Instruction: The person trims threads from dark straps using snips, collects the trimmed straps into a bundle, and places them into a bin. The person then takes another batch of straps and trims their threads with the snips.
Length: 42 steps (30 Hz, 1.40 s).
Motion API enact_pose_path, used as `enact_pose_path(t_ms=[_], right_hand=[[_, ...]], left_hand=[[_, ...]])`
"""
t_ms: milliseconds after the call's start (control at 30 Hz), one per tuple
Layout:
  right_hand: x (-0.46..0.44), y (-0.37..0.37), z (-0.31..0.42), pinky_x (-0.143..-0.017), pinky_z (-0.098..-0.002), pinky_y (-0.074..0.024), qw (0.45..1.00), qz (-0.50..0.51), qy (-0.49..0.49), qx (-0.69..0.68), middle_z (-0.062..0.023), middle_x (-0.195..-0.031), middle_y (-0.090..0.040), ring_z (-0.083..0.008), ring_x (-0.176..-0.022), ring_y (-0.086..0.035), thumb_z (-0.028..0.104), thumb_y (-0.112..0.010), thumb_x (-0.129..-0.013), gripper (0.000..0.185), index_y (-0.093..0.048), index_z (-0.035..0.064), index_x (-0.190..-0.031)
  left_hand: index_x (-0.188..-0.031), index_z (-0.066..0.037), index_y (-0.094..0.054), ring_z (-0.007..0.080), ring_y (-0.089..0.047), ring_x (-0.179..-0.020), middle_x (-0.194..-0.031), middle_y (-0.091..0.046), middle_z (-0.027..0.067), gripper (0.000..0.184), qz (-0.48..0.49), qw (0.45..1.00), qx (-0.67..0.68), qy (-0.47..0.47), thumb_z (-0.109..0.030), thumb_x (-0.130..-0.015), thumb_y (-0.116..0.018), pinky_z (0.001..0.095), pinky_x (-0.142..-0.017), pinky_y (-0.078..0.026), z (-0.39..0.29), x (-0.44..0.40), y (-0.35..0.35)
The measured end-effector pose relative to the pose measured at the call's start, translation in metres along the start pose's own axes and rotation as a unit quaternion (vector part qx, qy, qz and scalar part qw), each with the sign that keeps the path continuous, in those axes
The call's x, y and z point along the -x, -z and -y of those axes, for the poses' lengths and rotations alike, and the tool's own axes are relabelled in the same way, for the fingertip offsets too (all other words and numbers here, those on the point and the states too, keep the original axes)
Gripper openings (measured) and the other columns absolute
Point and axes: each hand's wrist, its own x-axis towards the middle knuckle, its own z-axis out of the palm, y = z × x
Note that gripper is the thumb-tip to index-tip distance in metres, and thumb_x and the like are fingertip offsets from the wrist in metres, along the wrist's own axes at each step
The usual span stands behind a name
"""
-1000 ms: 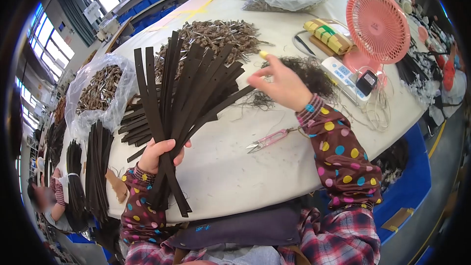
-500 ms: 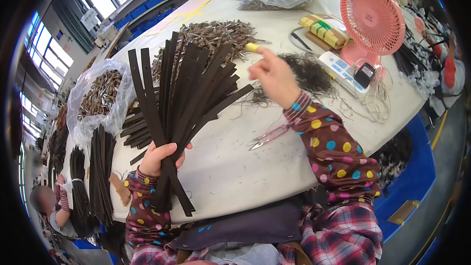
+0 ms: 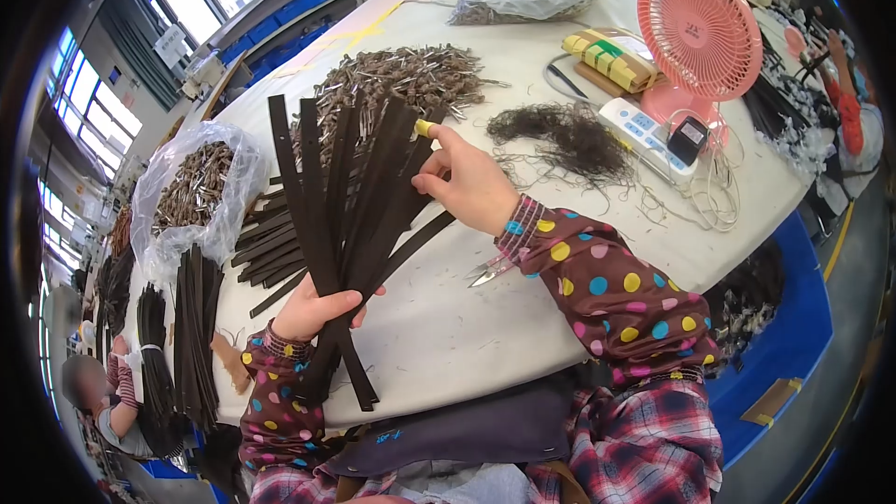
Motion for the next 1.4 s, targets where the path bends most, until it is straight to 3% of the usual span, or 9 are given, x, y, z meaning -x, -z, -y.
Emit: enact_pose_path(t_ms=[133,233,400,600,900,1067,1133,1233,1400], right_hand=[[0.001,0.027,0.005,-0.069,-0.0371,-0.0515,0.934,-0.132,0.195,0.267,-0.0124,-0.079,-0.068,-0.0324,-0.074,-0.067,0.005,-0.065,-0.083,0.045,-0.047,-0.0016,-0.125],[-0.001,0.070,-0.001,-0.067,-0.0297,-0.0506,0.966,-0.211,0.067,0.133,-0.0088,-0.081,-0.069,-0.0183,-0.073,-0.066,0.009,-0.057,-0.093,0.030,-0.051,-0.0022,-0.119],[0.022,0.065,0.080,-0.102,-0.0412,-0.0367,0.922,-0.135,0.260,0.254,-0.0121,-0.125,-0.058,-0.0245,-0.116,-0.054,0.036,-0.073,-0.083,0.066,-0.048,0.0029,-0.134],[0.009,-0.010,0.080,-0.116,-0.0552,-0.0130,0.827,0.048,0.282,0.484,-0.0067,-0.157,-0.028,-0.0283,-0.145,-0.026,0.043,-0.081,-0.062,0.097,-0.039,0.0154,-0.146],[-0.012,-0.005,0.052,-0.106,-0.0501,-0.0365,0.827,0.004,0.348,0.442,-0.0043,-0.103,-0.067,-0.0264,-0.095,-0.066,0.009,-0.067,-0.078,0.045,-0.058,0.0136,-0.122],[-0.034,0.053,0.097,-0.072,-0.0399,-0.0536,0.819,-0.140,0.304,0.466,-0.0151,-0.091,-0.068,-0.0342,-0.080,-0.066,0.001,-0.067,-0.072,0.054,-0.055,0.0098,-0.125],[-0.039,0.076,0.116,-0.067,-0.0446,-0.0524,0.881,-0.236,0.244,0.329,-0.0169,-0.088,-0.068,-0.0371,-0.077,-0.066,-0.001,-0.067,-0.071,0.058,-0.054,0.0117,-0.126],[-0.041,0.076,0.092,-0.074,-0.0473,-0.0522,0.833,-0.058,0.145,0.531,-0.0200,-0.089,-0.069,-0.0396,-0.080,-0.068,0.009,-0.076,-0.072,0.066,-0.049,0.0116,-0.132],[-0.065,0.120,0.131,-0.073,-0.0446,-0.0529,0.825,-0.266,0.280,0.413,-0.0183,-0.090,-0.069,-0.0402,-0.083,-0.067,0.000,-0.067,-0.078,0.060,-0.048,0.0150,-0.133]], left_hand=[[-0.137,-0.010,-0.050,0.0227,-0.068,-0.082,-0.100,-0.067,0.0117,0.063,-0.179,0.892,-0.387,-0.148,0.000,-0.078,-0.068,0.0318,-0.072,-0.053,-0.026,0.013,0.003],[-0.140,-0.017,-0.049,0.0275,-0.066,-0.079,-0.094,-0.063,0.0072,0.076,-0.252,0.745,-0.577,-0.219,0.000,-0.070,-0.073,0.0345,-0.067,-0.052,-0.037,0.013,0.025],[-0.142,-0.017,-0.048,0.0197,-0.060,-0.071,-0.085,-0.056,0.0021,0.072,-0.304,0.533,-0.763,-0.202,0.000,-0.073,-0.064,0.0329,-0.060,-0.049,-0.046,0.009,0.035],[-0.138,-0.017,-0.050,0.0210,-0.063,-0.072,-0.087,-0.061,0.0023,0.063,-0.314,0.597,-0.689,-0.264,-0.003,-0.077,-0.063,0.0325,-0.060,-0.052,-0.046,-0.002,-0.004],[-0.131,-0.015,-0.052,0.0289,-0.067,-0.093,-0.109,-0.067,0.0093,0.064,-0.182,0.799,-0.518,-0.246,-0.006,-0.072,-0.075,0.0337,-0.076,-0.055,-0.050,0.014,-0.013],[-0.137,-0.012,-0.045,0.0336,-0.046,-0.128,-0.140,-0.047,0.0140,0.081,-0.323,0.719,-0.509,-0.347,-0.019,-0.067,-0.086,0.0436,-0.108,-0.033,-0.046,0.033,0.017],[-0.138,-0.007,-0.043,0.0306,-0.047,-0.128,-0.140,-0.046,0.0143,0.074,-0.454,0.682,-0.420,-0.391,-0.015,-0.075,-0.081,0.0410,-0.106,-0.036,-0.031,0.042,0.047],[-0.140,-0.005,-0.039,0.0233,-0.050,-0.121,-0.138,-0.047,0.0123,0.061,-0.528,0.727,-0.282,-0.337,-0.013,-0.087,-0.069,0.0394,-0.101,-0.039,-0.009,0.056,0.063],[-0.140,-0.006,-0.038,0.0212,-0.052,-0.116,-0.137,-0.048,0.0114,0.057,-0.525,0.753,-0.252,-0.306,-0.010,-0.089,-0.064,0.0370,-0.098,-0.040,0.011,0.056,0.065]])
